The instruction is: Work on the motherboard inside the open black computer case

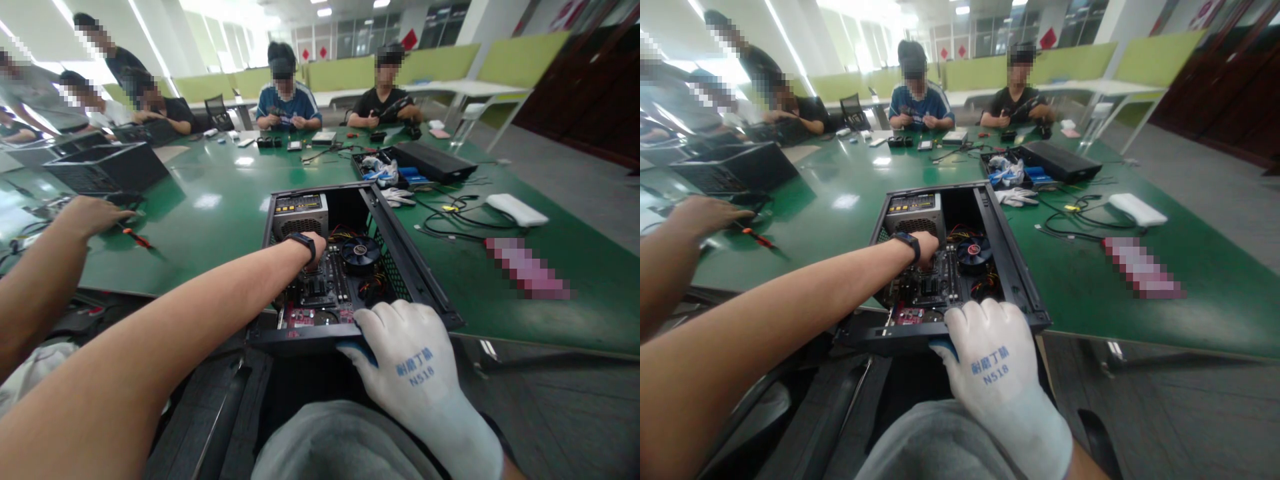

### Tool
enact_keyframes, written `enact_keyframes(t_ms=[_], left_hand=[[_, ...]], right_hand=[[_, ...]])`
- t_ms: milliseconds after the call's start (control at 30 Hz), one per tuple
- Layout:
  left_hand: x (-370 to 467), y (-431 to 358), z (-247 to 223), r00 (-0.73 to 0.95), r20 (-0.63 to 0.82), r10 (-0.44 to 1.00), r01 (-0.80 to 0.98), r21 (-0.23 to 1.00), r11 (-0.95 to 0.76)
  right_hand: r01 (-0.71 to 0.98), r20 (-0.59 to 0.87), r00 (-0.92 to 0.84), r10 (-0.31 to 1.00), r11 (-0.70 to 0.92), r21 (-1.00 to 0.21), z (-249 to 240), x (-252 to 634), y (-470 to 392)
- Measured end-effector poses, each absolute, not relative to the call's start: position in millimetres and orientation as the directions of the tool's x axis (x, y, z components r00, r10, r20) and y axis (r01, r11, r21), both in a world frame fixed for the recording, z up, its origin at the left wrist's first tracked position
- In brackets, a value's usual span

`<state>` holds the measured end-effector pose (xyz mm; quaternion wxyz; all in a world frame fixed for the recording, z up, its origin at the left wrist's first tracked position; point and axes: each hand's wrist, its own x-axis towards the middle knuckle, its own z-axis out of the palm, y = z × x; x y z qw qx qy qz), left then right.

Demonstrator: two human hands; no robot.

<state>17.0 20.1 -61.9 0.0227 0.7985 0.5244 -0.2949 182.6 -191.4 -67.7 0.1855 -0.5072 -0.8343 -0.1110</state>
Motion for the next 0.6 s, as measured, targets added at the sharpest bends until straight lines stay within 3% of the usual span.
enact_keyframes(t_ms=[600], left_hand=[[17.7,17.8,-60.4,0.309,-0.494,0.813,0.845,-0.25,-0.473]], right_hand=[[0.884,0.43,-0.424,0.797,0.468,0.003,-68.2,182.5,-190.0]])
